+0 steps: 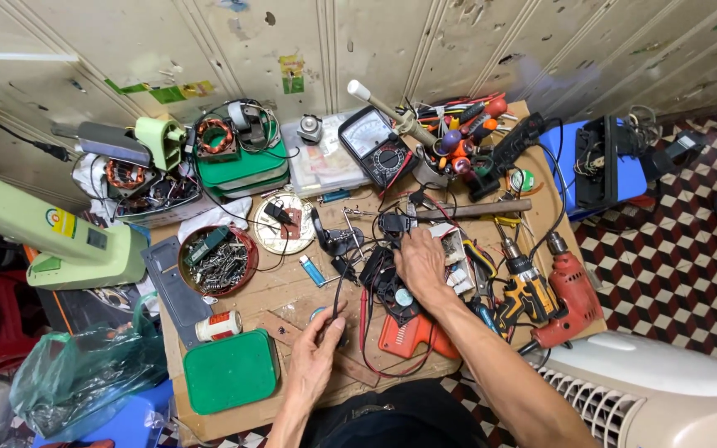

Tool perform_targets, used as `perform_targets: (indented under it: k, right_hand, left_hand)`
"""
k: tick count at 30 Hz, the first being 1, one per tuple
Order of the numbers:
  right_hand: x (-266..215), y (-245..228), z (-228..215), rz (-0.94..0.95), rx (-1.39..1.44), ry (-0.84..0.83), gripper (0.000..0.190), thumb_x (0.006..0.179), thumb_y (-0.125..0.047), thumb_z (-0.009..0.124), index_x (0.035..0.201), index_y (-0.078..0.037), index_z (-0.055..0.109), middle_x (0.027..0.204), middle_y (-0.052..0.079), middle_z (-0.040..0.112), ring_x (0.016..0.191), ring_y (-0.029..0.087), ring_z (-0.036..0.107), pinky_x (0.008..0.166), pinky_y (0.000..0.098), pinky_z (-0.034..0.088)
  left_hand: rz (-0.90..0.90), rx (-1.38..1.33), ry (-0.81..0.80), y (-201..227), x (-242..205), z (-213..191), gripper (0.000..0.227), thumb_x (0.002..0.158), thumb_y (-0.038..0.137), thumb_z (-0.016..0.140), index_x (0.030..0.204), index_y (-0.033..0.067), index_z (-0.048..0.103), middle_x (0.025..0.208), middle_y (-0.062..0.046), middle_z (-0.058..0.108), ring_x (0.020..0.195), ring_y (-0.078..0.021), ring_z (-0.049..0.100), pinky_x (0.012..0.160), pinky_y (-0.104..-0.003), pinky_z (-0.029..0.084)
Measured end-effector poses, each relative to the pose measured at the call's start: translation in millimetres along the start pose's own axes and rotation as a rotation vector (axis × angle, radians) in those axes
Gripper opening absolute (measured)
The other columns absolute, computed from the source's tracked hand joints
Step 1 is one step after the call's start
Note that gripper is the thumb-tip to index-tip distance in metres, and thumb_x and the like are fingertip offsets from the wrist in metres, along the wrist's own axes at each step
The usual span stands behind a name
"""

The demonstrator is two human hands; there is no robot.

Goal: The recorder is unpacking a bag of electronic parts including speakers and fans to inspect them on a workshop table.

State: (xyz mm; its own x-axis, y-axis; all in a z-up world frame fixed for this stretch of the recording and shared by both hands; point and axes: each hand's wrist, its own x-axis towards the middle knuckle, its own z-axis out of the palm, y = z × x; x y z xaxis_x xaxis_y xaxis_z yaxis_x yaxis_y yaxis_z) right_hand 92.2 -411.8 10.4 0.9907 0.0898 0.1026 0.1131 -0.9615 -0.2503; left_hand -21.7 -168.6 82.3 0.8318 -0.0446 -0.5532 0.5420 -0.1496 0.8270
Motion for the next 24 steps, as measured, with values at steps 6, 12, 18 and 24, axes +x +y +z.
perform_targets:
  k: [6, 12, 18, 24]
  right_hand:
    - [6.6, -3.0, -2.9, -0.025, -0.079, 0.023, 0.019, 0.069, -0.013, 0.076, 0.074, 0.004, 0.07, 0.105, 0.023, 0.066, 0.102, 0.037, 0.061, 0.079, 0.0479, 0.049]
    - [3.5, -26.8, -69.2, 1.032, 1.963, -0.091, 0.036, 0.089, -0.021, 0.046, 0.113, -0.004, 0.067, 0.102, 0.017, 0.076, 0.094, 0.025, 0.072, 0.088, 0.0346, 0.056]
    - [-1.8, 31.2, -96.0, 1.021, 2.279, 0.221, 0.042, 0.099, -0.036, 0.062, 0.111, 0.003, 0.068, 0.09, 0.01, 0.072, 0.074, 0.017, 0.062, 0.075, 0.0305, 0.052]
    - [4.2, 59.8, -136.1, 0.844, 2.255, 0.301, 0.029, 0.09, -0.016, 0.078, 0.113, -0.001, 0.068, 0.086, 0.006, 0.07, 0.058, 0.01, 0.054, 0.062, 0.0236, 0.046]
  left_hand:
    - [0.189, -0.047, 0.067, 22.1, -15.1, -7.5, 0.031, 0.096, 0.029, 0.062, 0.12, 0.0129, 0.075, 0.106, 0.003, 0.076, 0.102, -0.0105, 0.065, 0.092, -0.029, 0.048]
    - [0.266, 0.275, -0.02, 27.3, -16.3, -19.7, 0.025, 0.097, 0.026, 0.057, 0.107, 0.0132, 0.076, 0.089, 0.003, 0.071, 0.086, -0.0119, 0.066, 0.083, -0.03, 0.051]
    - [-0.061, -0.155, -0.008, -39.0, 12.2, -48.2, 0.032, 0.099, 0.032, 0.058, 0.118, 0.0131, 0.076, 0.072, 0.003, 0.051, 0.062, -0.0103, 0.042, 0.053, -0.024, 0.033]
    - [-0.101, -0.146, 0.274, -49.5, 13.6, -99.7, 0.033, 0.1, 0.032, 0.055, 0.121, 0.0134, 0.072, 0.076, 0.003, 0.056, 0.065, -0.0078, 0.049, 0.056, -0.022, 0.04]
